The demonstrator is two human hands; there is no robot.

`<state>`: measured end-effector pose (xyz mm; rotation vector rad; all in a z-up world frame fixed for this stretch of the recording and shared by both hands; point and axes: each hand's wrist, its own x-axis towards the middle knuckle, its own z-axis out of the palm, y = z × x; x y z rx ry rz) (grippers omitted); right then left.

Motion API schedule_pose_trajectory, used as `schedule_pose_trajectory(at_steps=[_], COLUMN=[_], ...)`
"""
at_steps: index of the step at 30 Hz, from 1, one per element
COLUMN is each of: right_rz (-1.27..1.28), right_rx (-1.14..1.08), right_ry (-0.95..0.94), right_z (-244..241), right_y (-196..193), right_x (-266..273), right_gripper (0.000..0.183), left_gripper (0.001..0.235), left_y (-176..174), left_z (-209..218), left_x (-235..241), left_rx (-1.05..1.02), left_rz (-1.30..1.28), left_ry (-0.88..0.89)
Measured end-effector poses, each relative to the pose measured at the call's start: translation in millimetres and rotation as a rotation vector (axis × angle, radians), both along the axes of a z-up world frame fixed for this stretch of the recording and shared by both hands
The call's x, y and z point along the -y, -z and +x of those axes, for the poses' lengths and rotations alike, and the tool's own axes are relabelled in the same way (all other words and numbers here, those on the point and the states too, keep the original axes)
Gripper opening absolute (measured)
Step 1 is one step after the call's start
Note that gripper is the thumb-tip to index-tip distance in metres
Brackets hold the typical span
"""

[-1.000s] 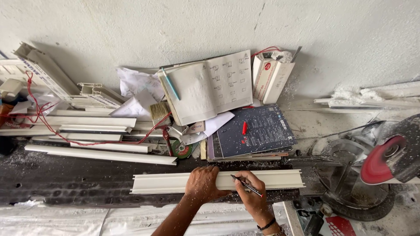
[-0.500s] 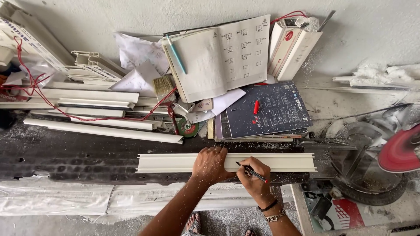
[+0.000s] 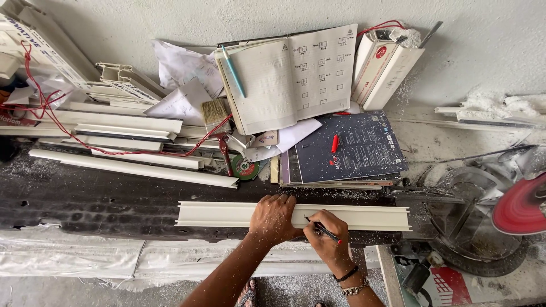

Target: Measuring, marking, and cutting uPVC or metal profiles using a miter saw.

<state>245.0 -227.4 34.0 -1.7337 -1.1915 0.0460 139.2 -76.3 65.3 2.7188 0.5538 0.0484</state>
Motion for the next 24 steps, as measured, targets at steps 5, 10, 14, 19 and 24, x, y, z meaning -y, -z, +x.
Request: schedule_pose_trajectory(at_steps=[5,10,14,19,24], right_rz=[-0.003,0.041,0.001,0.133,0.043], right_rx=[-0.008,-0.034,0.030,0.031,0.001], right_ry=[0.018,0.052,0.126,0.032,0.009], right_z=[0.8,3.1,6.4,-1.3,29.5], right_y=[3.9,10.6,28.3,10.8,52.1], right_x=[-1.0,-3.1,-1.6,-5.8,4.8], right_gripper=[0.006,0.006,0.005,0.003,0.009], left_gripper=[0.068,0.069,0.068,0.064,0.070], left_y=[0.4,0.4,2.6,-1.0,-4.1], left_z=[0.2,0.2,1.0,1.4,0.9], left_x=[0.5,0.9,0.6,-1.1,-1.0], left_rx=[0.015,-0.004,-0.007,-0.042,-0.049], left_rz=[0.004,0.007,0.006,0.004,-0.004], left_ry=[-0.006,0.005,0.007,-0.011,0.012])
